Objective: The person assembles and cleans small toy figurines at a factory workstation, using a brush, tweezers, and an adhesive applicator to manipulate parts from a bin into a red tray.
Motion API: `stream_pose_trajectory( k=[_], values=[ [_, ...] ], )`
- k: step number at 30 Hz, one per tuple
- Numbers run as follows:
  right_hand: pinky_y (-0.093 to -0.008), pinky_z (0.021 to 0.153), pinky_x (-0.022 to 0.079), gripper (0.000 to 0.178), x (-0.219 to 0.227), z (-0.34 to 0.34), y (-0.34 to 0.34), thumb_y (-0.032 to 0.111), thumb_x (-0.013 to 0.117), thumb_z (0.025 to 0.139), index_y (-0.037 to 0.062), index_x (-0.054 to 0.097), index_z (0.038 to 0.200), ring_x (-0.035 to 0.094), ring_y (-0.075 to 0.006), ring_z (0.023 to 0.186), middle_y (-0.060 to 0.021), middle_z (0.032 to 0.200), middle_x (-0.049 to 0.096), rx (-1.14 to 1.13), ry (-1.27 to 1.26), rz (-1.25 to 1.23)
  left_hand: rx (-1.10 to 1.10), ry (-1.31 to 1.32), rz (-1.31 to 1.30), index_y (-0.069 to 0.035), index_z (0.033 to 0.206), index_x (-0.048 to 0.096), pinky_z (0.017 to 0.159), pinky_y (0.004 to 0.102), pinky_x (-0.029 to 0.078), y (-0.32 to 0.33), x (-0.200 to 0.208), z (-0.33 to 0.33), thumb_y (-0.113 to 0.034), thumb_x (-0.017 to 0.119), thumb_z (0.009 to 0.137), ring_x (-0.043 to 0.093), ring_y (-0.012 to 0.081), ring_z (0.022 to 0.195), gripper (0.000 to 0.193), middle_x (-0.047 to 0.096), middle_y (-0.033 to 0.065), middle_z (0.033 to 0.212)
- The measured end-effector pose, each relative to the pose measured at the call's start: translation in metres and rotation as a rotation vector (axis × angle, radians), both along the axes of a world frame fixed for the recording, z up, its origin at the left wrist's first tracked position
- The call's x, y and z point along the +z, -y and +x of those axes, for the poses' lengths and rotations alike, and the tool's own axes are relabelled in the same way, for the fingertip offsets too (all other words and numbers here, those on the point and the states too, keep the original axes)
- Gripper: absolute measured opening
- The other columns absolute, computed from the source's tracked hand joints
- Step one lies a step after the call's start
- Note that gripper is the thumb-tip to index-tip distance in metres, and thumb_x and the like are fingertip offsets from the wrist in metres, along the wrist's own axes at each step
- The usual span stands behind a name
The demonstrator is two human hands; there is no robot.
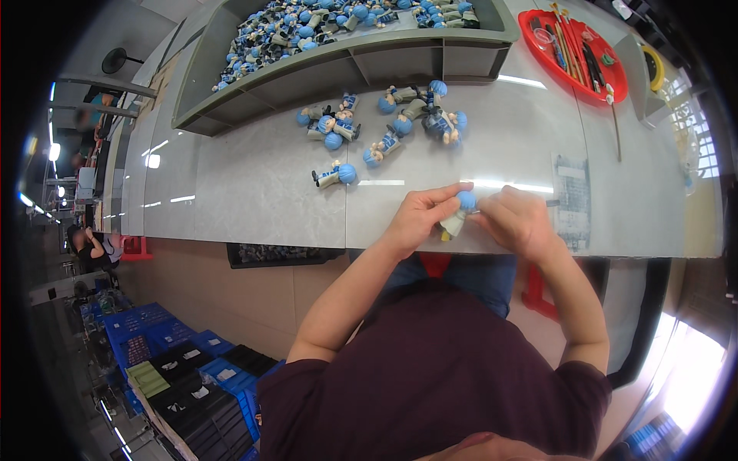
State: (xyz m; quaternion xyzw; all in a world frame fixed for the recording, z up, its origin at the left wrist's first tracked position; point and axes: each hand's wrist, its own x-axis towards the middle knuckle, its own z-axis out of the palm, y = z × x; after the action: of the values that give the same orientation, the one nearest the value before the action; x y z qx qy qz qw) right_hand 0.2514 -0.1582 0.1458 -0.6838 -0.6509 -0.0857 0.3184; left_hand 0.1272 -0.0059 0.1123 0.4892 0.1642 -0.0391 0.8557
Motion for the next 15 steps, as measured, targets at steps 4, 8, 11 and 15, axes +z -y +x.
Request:
stream_pose_trajectory(
  k=[4, 8, 11, 15],
  values=[
    [-0.0292, 0.046, 0.042, 0.016, 0.0009, 0.0008, -0.0006, 0.015, 0.069, 0.069, 0.0069, 0.058, 0.077, 0.053, -0.018, 0.055, -0.0033, 0.061, 0.052, 0.012, -0.004, -0.002, -0.009, -0.022, 0.01, 0.0, 0.122, 0.049, 0.075, 0.0217, 0.044, -0.0009, -0.0008, -0.0008, -0.011, 0.049, 0.09, 0.053, 0.0074, 0.086, 0.034, 0.058, 0.0032, 0.097],
    [-0.029, 0.046, 0.042, 0.017, 0.0002, 0.0006, -0.0004, 0.015, 0.069, 0.069, 0.007, 0.058, 0.077, 0.053, -0.018, 0.055, -0.0032, 0.061, 0.051, 0.013, -0.004, 0.005, -0.004, -0.012, -0.008, 0.0, 0.122, 0.049, 0.075, 0.0218, 0.044, -0.0008, -0.0004, -0.001, -0.012, 0.049, 0.09, 0.052, 0.0074, 0.087, 0.034, 0.058, 0.0032, 0.097],
    [-0.0289, 0.046, 0.042, 0.017, -0.0015, 0.0001, -0.0002, 0.015, 0.069, 0.069, 0.007, 0.058, 0.077, 0.053, -0.0178, 0.054, -0.003, 0.061, 0.051, 0.001, 0.008, 0.017, 0.002, 0.01, -0.025, 0.0, 0.122, 0.049, 0.076, 0.022, 0.043, -0.0002, 0.0, -0.0004, -0.012, 0.049, 0.09, 0.052, 0.0076, 0.087, 0.034, 0.058, 0.0031, 0.098],
    [-0.029, 0.045, 0.042, 0.017, -0.0009, -0.0003, -0.0007, 0.015, 0.07, 0.069, 0.0069, 0.058, 0.077, 0.052, -0.0177, 0.054, -0.0027, 0.061, 0.051, 0.0, -0.001, 0.021, 0.005, -0.004, -0.02, 0.0, 0.122, 0.048, 0.077, 0.0224, 0.043, -0.0003, -0.0009, -0.001, -0.011, 0.049, 0.09, 0.052, 0.0081, 0.088, 0.034, 0.058, 0.0033, 0.098]
  ],
)
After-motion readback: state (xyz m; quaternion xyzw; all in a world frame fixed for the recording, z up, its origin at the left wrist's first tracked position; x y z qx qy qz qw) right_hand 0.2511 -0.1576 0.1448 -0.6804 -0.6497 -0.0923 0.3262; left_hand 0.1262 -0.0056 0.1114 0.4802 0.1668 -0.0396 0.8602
